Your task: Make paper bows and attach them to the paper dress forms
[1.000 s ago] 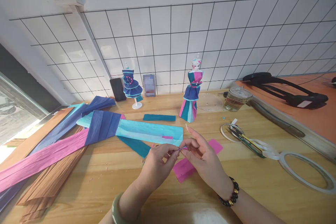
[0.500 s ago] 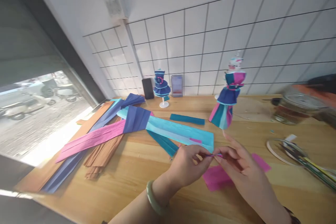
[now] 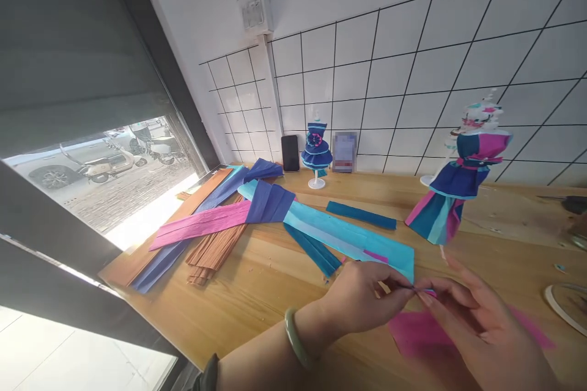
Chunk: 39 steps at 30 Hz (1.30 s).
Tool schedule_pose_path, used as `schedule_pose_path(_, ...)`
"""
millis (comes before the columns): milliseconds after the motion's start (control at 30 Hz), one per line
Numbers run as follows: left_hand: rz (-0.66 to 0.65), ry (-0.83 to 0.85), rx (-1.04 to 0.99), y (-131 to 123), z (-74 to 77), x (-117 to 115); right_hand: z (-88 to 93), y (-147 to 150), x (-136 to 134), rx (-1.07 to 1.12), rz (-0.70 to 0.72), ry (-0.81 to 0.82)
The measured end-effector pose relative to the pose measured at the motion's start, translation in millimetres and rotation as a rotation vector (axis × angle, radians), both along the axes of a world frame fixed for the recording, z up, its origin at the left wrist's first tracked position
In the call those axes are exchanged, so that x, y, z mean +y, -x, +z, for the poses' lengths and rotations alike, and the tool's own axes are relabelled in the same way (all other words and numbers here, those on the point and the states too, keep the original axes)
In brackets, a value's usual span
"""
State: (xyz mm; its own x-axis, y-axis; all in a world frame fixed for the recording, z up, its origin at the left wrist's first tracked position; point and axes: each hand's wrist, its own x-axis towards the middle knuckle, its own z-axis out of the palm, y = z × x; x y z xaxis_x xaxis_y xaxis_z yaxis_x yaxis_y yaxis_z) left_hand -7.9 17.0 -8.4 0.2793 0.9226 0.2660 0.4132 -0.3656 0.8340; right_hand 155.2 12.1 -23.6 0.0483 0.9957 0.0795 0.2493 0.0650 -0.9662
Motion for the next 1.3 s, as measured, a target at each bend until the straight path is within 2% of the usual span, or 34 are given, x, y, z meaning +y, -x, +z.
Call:
schedule_pose_path(233, -0.006, -0.036, 0.034, 1, -4.6, 2, 2.9, -1, 1, -0.02, -0.053, 0.001)
schedule_pose_path(400, 0.041, -0.08, 0.083, 1, -7.1, 3, 10.5, 0, 0, -0.057, -0.094, -0.083)
schedule_pose_path(533, 0.082, -0.167, 0.182, 3, -6.8, 6, 9.5, 2, -4, -0.157, -0.139, -0.207)
schedule_pose_path(600, 0.093, -0.207, 0.231, 4, -4.4, 6, 6.7, 3, -7, -0.258, -0.098, -0.302)
schedule_pose_path(767, 0.116, -0.305, 0.314, 8, -0.2, 7, 1.4, 8, -12, -0.369, 0.172, -0.529)
schedule_pose_path(967, 0.125, -0.374, 0.384, 10, -3.3, 9, 4.2, 12, -13, -0.42, 0.229, -0.517)
schedule_pose_path(1133, 0.173, -0.319, 0.208, 7, -3.5, 6, -3.2, 8, -13, -0.444, 0.221, -0.57)
schedule_pose_path(1300, 0.231, -0.087, 0.045, 1, -7.4, 8, -25.8, -3, -8, -0.479, 0.227, -0.568)
